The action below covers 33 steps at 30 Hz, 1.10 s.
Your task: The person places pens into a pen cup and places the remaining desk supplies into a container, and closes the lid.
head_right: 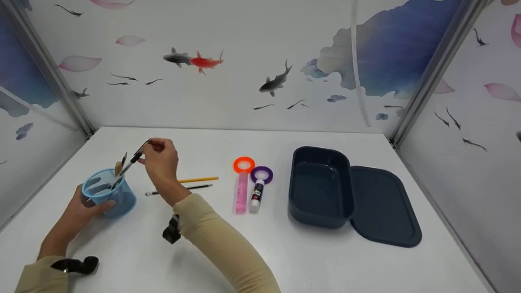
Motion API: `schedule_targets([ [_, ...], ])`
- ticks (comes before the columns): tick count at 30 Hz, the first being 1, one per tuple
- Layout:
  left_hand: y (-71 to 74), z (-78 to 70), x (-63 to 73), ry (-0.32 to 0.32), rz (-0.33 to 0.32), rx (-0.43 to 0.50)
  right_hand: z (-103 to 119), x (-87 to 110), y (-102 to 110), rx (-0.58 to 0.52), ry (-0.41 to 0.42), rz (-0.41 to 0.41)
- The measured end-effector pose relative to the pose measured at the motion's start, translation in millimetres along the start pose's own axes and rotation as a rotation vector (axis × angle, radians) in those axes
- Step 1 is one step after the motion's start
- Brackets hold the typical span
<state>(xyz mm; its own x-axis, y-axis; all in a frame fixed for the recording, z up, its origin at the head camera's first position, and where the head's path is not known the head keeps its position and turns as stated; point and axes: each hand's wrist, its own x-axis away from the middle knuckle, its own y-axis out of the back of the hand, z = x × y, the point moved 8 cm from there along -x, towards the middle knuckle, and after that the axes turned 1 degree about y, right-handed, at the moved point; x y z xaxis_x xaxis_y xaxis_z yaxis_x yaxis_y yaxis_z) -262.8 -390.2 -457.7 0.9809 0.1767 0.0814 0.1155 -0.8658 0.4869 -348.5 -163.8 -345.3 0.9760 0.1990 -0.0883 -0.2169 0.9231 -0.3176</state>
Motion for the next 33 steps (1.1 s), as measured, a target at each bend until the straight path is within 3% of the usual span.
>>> schedule_targets([
  [10, -0.2, 0.4, -1.8, -0.024, -0.012, 0.030, -12.8, -0.3, -16.3, 0.070, 0.077, 0.030],
  [19, 1.3, 0.2, -0.4, -0.008, -0.013, 0.020, -9.9, 9.2, -33.0, 0.334, 0.239, 0.164],
  [33, 2.7, -0.8, 0.7, -0.028, -0.022, 0.037, -31.5, 12.0, -33.5, 0.292, 0.149, 0.175],
])
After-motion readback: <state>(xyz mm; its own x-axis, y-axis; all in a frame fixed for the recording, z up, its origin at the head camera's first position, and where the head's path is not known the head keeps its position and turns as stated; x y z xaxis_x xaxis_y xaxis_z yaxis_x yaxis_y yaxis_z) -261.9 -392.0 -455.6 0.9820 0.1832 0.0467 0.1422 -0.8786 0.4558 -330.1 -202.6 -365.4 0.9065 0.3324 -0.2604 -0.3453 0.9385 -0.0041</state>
